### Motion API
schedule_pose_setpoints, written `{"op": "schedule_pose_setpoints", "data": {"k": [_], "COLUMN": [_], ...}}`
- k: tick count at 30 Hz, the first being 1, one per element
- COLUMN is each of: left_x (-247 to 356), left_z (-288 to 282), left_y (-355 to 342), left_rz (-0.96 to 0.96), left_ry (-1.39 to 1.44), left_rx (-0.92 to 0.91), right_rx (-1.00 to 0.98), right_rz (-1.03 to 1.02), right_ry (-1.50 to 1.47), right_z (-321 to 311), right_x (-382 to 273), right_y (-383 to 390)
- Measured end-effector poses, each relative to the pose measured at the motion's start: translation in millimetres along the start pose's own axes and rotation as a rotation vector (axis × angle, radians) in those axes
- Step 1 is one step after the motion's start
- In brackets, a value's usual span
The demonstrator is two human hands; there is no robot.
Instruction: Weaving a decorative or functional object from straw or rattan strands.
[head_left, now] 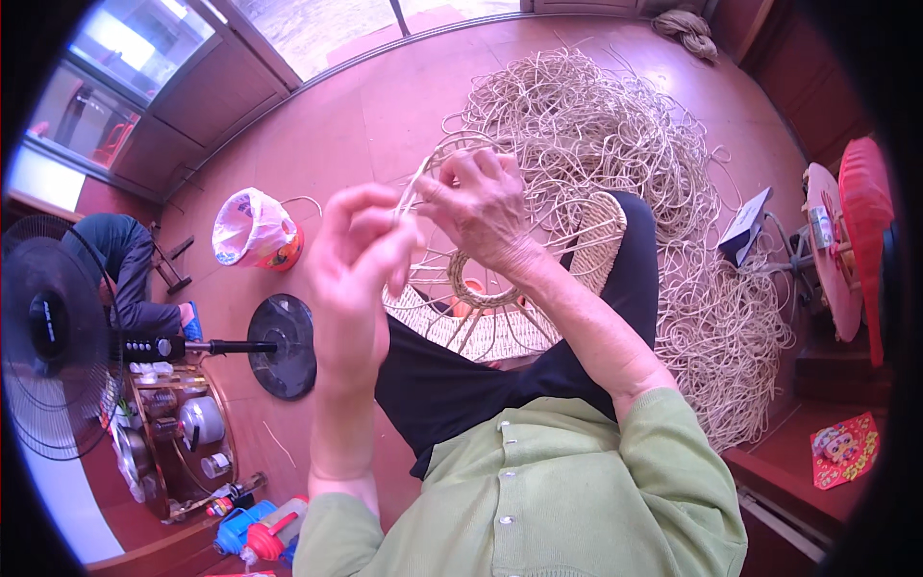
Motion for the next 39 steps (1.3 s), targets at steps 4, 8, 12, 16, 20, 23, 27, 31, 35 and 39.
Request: {"op": "schedule_pose_setpoints", "data": {"k": [4, 8, 12, 16, 20, 23, 27, 31, 35, 39], "left_x": [51.6, 104.5, -2.9, -92.1, -99.3, -98.0, -102.1, -108.1, -119.6, -114.3], "left_z": [9.4, -25.8, -36.8, -31.8, -19.6, -6.4, -4.4, -32.2, -39.9, -63.0], "left_y": [71.6, 73.4, -43.1, -90.7, -89.8, -86.1, -83.1, -93.8, -110.6, -109.6], "left_rz": [0.449, 0.843, 0.186, -0.021, 0.056, 0.069, 0.162, -0.103, -0.353, -0.33], "left_ry": [-0.033, 0.367, -0.391, -0.24, -0.141, -0.263, -0.464, -0.302, 0.256, 0.607], "left_rx": [0.032, 0.005, 0.125, -0.086, -0.085, 0.133, 0.314, 0.137, 0.012, 0.262], "right_rx": [0.047, 0.023, -0.045, -0.172, -0.102, -0.127, -0.295, -0.374, -0.282, -0.254], "right_rz": [0.007, -0.055, 0.227, 0.586, 0.89, 0.388, 0.194, 0.154, 0.147, 0.349], "right_ry": [-0.038, -0.069, -0.306, -0.55, -0.947, -0.534, -0.199, -0.215, -0.288, -0.59], "right_z": [-0.7, -2.1, -20.0, -31.9, -28.6, -30.4, -11.5, 2.3, 1.2, 0.9], "right_x": [-0.1, -7.7, 4.5, 24.1, 35.2, 20.6, -3.6, -9.8, -4.2, 4.2], "right_y": [1.7, -5.6, -6.0, 1.7, 1.4, -13.2, -5.1, -0.1, -1.8, 7.2]}}
Point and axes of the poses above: each hand's wrist, its own y-axis away from the middle knuckle, its own z-axis out of the palm, x = y × z, the point moved 4 cm from there along -y, towards the middle knuckle, and after that the axes turned 3 degrees about -y, right-handed, at the moved point
